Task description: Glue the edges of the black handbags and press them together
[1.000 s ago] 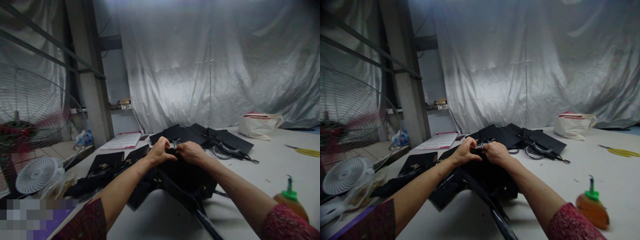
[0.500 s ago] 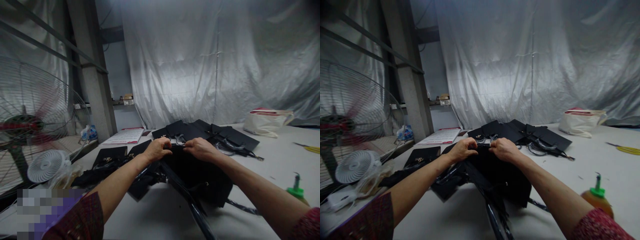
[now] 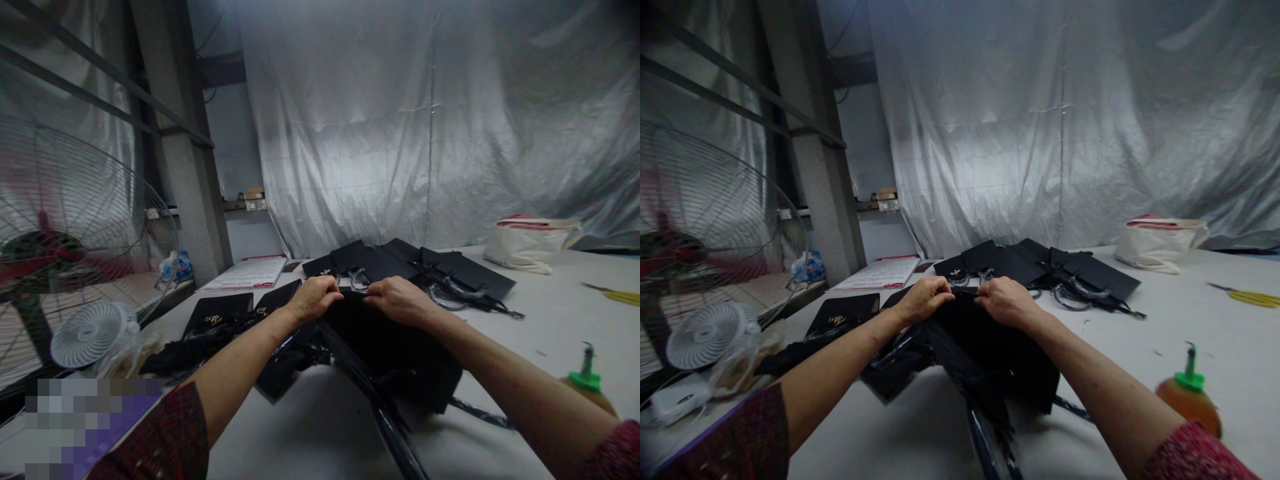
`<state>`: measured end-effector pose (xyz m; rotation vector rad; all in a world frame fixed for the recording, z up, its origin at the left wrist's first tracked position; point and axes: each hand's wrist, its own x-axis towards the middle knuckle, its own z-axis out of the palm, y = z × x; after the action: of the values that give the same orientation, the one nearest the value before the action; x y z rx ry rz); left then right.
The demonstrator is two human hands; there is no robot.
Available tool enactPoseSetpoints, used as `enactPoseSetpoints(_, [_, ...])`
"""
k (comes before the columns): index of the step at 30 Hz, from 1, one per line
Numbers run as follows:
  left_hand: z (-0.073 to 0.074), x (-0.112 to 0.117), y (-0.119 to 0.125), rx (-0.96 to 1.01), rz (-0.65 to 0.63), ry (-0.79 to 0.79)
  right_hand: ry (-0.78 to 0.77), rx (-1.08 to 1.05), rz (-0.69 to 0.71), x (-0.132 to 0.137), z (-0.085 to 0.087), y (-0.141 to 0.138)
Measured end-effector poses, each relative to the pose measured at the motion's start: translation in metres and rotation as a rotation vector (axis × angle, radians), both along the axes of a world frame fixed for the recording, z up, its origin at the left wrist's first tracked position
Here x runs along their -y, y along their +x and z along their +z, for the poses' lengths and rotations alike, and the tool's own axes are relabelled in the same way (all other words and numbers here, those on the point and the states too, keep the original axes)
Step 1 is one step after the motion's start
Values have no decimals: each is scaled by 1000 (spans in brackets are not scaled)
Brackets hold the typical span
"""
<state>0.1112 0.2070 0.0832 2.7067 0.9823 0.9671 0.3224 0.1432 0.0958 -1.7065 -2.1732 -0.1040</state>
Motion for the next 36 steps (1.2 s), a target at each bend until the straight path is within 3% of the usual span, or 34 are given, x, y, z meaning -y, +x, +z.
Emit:
enactPoseSetpoints(7, [2, 6, 1, -13, 37, -6, -5, -23, -12, -2, 2, -5])
enactPoseSetpoints(12, [2, 5, 2, 3, 2, -14, -5, -65, 121, -20, 5, -15])
enactPoseSetpoints(19, [-9, -3, -9, 268, -124, -367, 31, -67, 159, -35, 2, -22])
enactPoseSetpoints(23, [-16, -8, -17, 344, -87, -504, 17, -70, 183, -40, -2, -20])
enactPoseSetpoints(31, [-23, -13, -18, 408, -24, -530, 30, -39, 201, -40, -3, -19])
enactPoseSetpoints(36, [-22, -11, -19, 402, -64, -546, 56, 4, 174, -34, -1, -25])
